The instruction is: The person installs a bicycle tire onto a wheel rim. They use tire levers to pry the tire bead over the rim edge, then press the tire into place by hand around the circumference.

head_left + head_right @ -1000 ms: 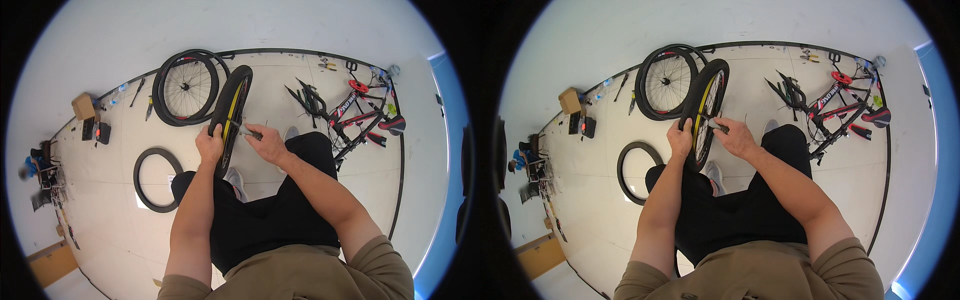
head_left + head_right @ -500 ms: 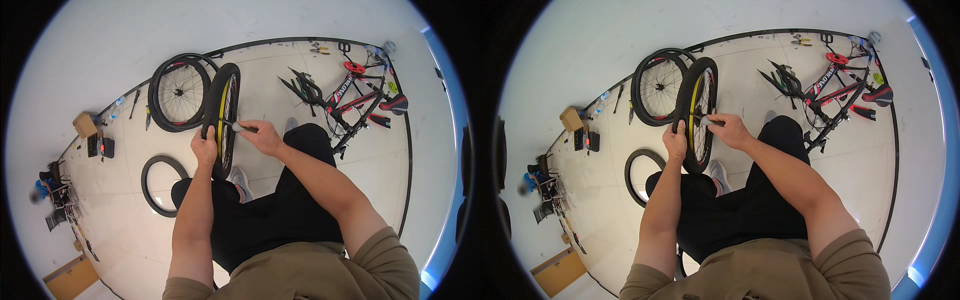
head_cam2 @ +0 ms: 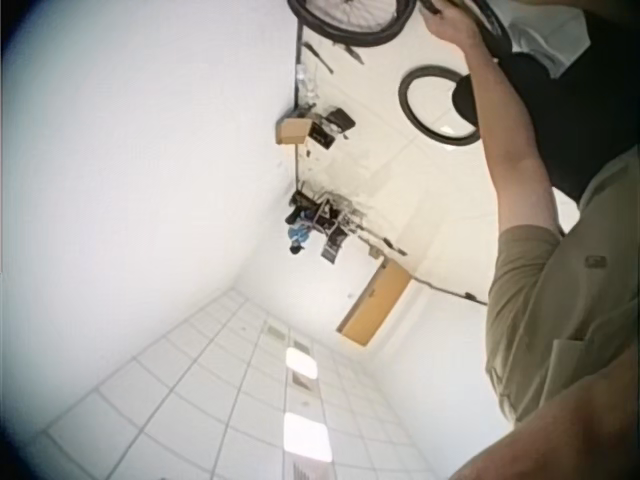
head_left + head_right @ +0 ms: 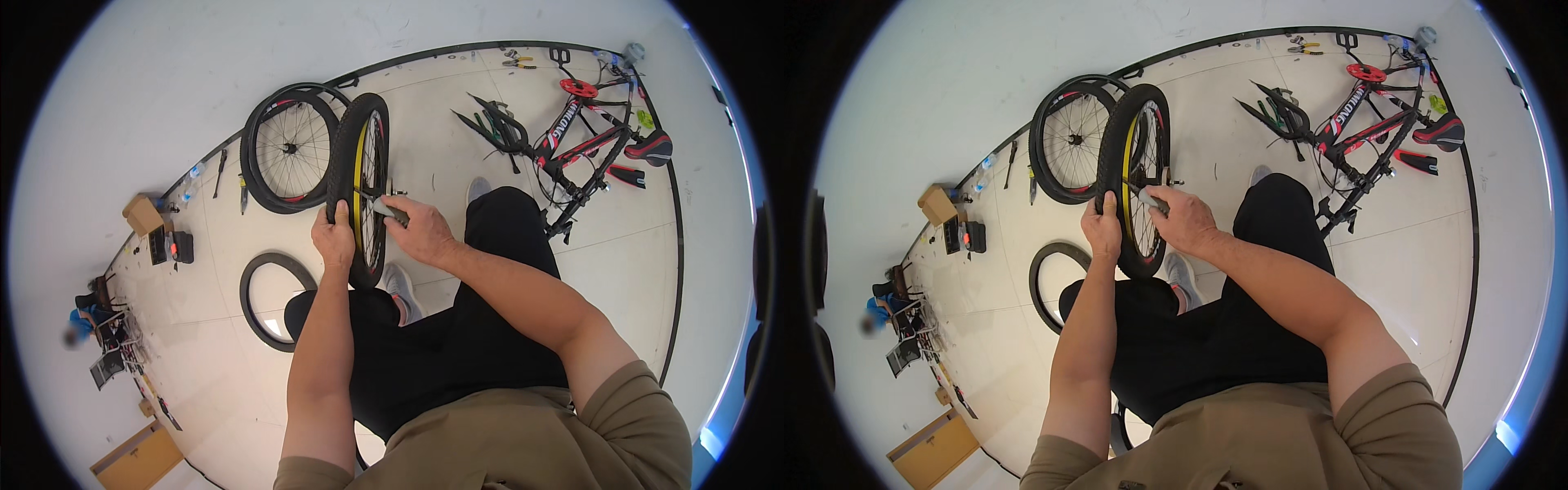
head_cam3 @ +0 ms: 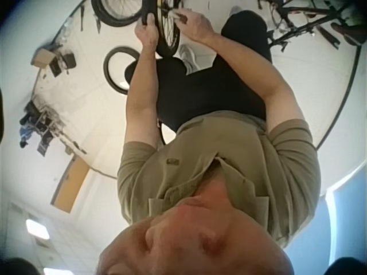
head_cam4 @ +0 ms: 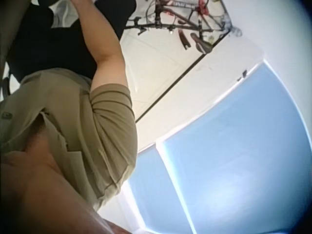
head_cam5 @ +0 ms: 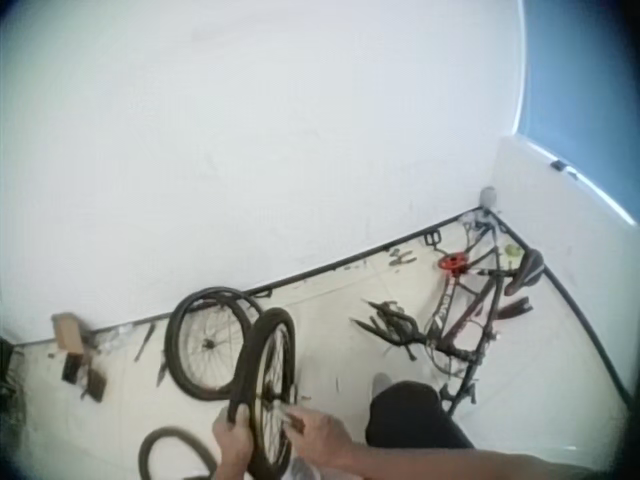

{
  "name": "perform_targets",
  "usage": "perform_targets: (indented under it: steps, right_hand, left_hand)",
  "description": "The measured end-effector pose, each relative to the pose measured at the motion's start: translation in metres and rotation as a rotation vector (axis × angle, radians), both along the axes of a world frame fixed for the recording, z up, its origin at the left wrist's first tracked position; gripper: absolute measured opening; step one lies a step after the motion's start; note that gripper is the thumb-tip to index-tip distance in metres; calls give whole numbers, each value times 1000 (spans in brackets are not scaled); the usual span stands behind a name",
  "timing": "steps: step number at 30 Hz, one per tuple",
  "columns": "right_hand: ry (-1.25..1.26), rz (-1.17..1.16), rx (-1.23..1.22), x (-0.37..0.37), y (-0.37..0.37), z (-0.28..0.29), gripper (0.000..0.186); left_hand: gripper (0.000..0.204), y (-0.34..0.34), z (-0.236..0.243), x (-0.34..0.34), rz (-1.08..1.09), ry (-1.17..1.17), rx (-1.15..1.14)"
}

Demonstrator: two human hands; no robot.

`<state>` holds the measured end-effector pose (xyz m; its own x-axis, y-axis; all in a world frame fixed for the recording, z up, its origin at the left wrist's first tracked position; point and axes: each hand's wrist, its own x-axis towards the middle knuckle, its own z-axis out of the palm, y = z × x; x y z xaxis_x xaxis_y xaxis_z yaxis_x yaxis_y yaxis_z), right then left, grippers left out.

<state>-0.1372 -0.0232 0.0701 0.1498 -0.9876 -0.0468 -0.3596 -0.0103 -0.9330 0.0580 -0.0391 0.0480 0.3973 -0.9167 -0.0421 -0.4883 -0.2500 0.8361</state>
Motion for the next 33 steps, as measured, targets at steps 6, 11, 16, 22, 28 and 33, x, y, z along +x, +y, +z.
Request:
perform_targets:
  steps: [6,11,16,22,28,33]
  right_hand:
    - [58,52,-64,0,-6,-7,44]
    - [-86,92,-113,0,-17,-34,43]
    - [4,186,-129,-1,-27,-29,44]
    - [334,292,8,-2,-37,38,42]
    - [406,334,6,5,-46,61,37]
    - [631,435,-17,16,-73,76,32]
  left_hand:
    - [35,-9,-4,9,-35,155,-80]
    - [30,-6,-5,19,25,236,-6]
    - [27,-4,-6,30,40,298,23]
    - [25,-3,-2,21,46,386,29]
    - [23,-2,-10,22,34,394,6]
    - [25,1,-12,21,18,418,48]
